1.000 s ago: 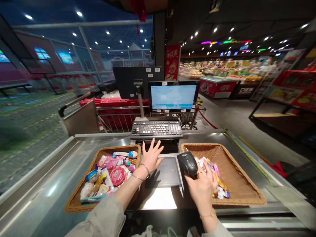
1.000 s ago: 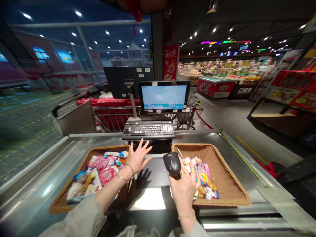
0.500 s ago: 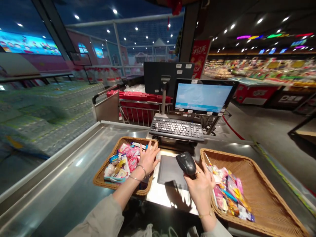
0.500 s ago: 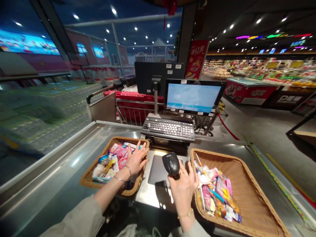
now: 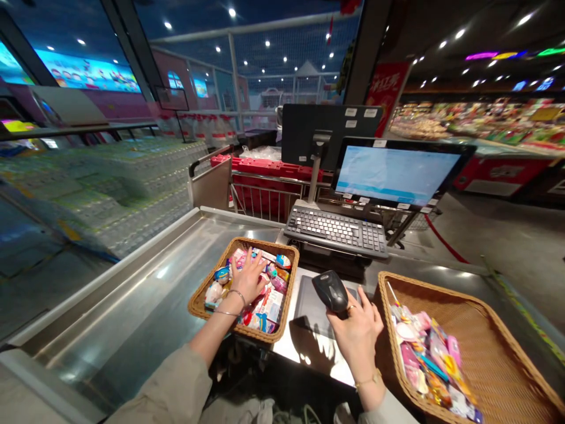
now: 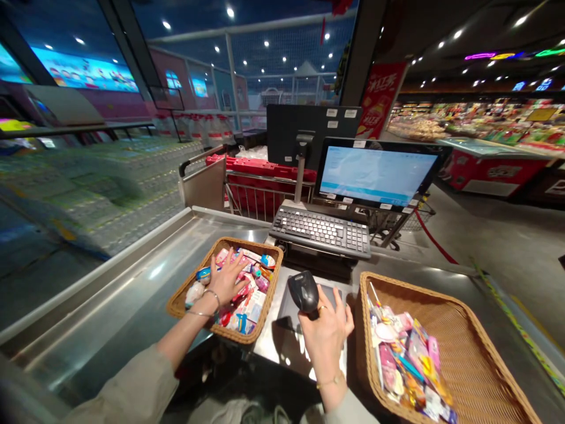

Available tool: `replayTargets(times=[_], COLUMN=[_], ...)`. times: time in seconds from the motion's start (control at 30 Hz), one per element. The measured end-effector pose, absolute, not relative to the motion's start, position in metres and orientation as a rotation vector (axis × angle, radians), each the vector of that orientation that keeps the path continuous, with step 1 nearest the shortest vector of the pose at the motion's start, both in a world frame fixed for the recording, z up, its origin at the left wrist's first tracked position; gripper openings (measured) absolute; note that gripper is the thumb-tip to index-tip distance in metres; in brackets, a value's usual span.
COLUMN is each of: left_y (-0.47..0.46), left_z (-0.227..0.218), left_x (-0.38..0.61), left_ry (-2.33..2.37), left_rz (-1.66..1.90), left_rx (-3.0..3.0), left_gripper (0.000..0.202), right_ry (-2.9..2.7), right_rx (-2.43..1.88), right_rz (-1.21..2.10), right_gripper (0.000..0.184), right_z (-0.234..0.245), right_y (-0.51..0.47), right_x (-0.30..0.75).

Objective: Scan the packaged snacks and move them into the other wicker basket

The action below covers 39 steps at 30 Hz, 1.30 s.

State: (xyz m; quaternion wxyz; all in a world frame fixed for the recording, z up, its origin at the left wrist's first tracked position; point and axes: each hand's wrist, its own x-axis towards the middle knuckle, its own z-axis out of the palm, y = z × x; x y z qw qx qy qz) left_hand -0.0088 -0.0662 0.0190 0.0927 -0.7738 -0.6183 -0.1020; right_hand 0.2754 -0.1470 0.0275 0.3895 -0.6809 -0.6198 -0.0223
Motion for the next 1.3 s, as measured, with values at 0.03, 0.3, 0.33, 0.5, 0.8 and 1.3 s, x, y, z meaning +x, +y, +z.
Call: replayTargets(times=[0.03,0.3,0.33,0.5,0.8,1.3], left_y=[-0.065,-0.060,-0.060,-0.055,-0.049,-0.051], left_z=[0.017,0.002,0.001,-0.009,-0.027,-0.026], left_x=[-0.015,-0.045,-0.046,-0.051,-0.052,-0.050], left_ry=[-1.851,-1.894,-1.894,-1.872,-1.793,-1.738], left_rz=[-0.274,0.035,0.068,0.200,0.145,0.019], left_rx=[-2.290,-2.324,-2.334,-2.385,-2.452,-2.454], left_gripper=[0.052,0.079,0.085,0.106,0.105,0.092], right_ry=[-1.580,-1.595,-1.600,-1.627,-1.611,-1.602], right_rx=[-1.732,-1.730,-1.732,-1.728,-1.743,-1.754], right_rz=[-0.056,-0.047,-0.044,-0.046,-0.047,-0.062], right_gripper=[0.031,0.031,0.031,0.030,0.032,0.031], right_z=[0.027,0.023,0.022,0.022,0.019,0.014], right_y=[-0.146,-0.145,-0.145,-0.147,-0.147,-0.148], right_x=[0.275,0.272,0.272,0.270,0.268,0.271])
